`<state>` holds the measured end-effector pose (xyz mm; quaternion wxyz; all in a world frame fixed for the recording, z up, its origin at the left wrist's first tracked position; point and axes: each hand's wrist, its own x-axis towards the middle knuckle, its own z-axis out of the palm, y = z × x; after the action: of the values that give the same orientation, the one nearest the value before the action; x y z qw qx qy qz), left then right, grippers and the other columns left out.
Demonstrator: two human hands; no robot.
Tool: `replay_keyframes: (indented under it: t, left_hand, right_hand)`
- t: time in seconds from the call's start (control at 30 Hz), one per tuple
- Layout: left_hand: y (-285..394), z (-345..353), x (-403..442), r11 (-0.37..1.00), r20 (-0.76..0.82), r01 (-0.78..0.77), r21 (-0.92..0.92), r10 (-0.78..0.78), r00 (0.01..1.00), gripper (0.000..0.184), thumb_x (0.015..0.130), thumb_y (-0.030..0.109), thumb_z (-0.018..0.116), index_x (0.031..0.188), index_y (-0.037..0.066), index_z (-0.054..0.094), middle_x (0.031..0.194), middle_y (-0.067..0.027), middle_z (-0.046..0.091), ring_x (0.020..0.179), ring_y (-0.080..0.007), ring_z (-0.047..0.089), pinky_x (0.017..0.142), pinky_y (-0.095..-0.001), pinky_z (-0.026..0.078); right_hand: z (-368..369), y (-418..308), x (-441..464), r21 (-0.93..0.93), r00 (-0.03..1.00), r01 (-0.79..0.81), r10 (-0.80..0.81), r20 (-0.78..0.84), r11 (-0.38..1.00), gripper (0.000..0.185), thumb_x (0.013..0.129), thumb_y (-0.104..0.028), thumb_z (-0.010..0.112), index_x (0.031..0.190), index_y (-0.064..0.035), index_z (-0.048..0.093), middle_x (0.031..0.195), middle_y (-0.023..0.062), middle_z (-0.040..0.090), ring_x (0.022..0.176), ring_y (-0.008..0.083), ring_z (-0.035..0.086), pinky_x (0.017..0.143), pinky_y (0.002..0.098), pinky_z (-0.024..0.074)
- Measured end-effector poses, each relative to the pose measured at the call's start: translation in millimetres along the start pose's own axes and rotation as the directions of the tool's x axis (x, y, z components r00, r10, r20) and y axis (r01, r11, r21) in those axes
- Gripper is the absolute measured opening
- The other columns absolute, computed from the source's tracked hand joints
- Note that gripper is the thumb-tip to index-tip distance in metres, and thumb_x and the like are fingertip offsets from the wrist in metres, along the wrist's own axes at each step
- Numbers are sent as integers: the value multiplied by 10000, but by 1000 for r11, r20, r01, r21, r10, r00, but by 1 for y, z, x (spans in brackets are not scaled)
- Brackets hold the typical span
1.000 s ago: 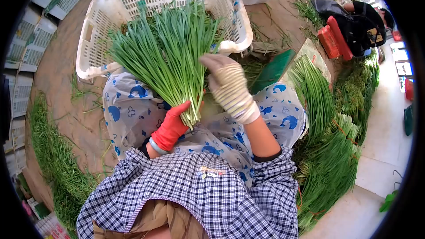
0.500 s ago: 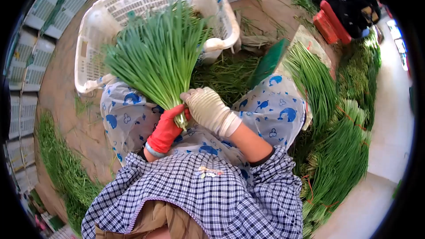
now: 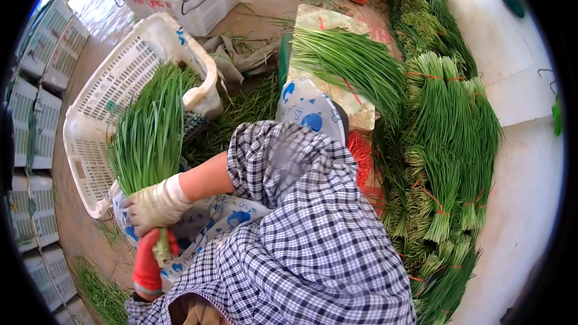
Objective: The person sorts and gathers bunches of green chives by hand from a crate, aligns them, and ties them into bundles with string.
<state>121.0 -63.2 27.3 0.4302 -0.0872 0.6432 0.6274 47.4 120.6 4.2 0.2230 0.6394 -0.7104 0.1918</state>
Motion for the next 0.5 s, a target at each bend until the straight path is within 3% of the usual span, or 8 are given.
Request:
replay_keyframes:
  t: [0.03,0.07,0.1,0.17,0.2,0.3,0.37,0.5]
  left_hand:
    - [10,-10,-6,996,51,-84,19,83,995,561,915,525,441,969,-8,606,789,-121,633,648,-240,636,615,-337,526]
    - [23,-17,-11,991,44,-136,-2,136,990,731,901,673,328,974,-7,586,756,-134,623,621,-246,627,604,-352,526]
    - [36,-29,-1,955,264,-292,-54,296,918,856,853,790,266,968,9,598,606,-126,561,442,-263,538,448,-362,492]
    - [81,-6,-6,889,155,-453,65,440,885,926,864,791,190,1195,-8,522,551,-122,534,404,-222,506,430,-292,460]
    - [103,6,-8,846,99,-515,138,506,857,978,869,791,151,1309,-16,484,524,-120,520,385,-201,489,421,-257,444]
    - [159,43,1,515,300,-677,525,633,714,758,974,578,263,1380,-37,443,539,-109,577,485,-150,553,567,-232,451]
    - [176,80,16,445,233,-717,536,739,633,562,1012,368,316,1376,-38,454,611,-64,594,587,-98,554,637,-214,425]
    - [196,137,64,493,77,-681,541,777,624,397,966,67,465,1357,26,517,782,-20,631,716,-81,562,729,-220,463]
  right_hand:
    - [-6,3,7,16,989,-117,115,96,993,217,692,-246,692,888,-164,649,893,9,665,930,237,631,923,457,422]
    - [-18,10,14,79,976,-179,187,-109,981,212,634,-232,723,818,-154,651,765,26,661,757,250,647,792,422,476]
    - [-32,15,15,216,931,-264,306,-197,940,226,626,-216,727,826,-139,654,746,50,659,735,272,641,710,415,497]
    - [-71,25,16,453,807,-394,537,-247,800,244,658,-135,730,891,-116,663,823,52,645,775,269,628,680,393,514]
    - [-86,36,11,504,750,-264,503,-430,823,235,670,-96,714,899,-110,660,822,45,646,771,254,637,655,379,522]
    - [-147,53,-27,566,490,-104,537,-686,818,206,731,-59,680,929,-100,642,842,27,643,783,215,644,648,349,542]
    - [-199,39,-75,650,130,-11,646,-752,760,152,829,-63,643,976,-91,613,883,2,635,814,168,641,682,319,564]
    - [-284,-41,-188,542,-209,-165,508,-836,824,179,922,-173,565,1041,-50,622,1000,85,647,909,168,631,786,304,543]
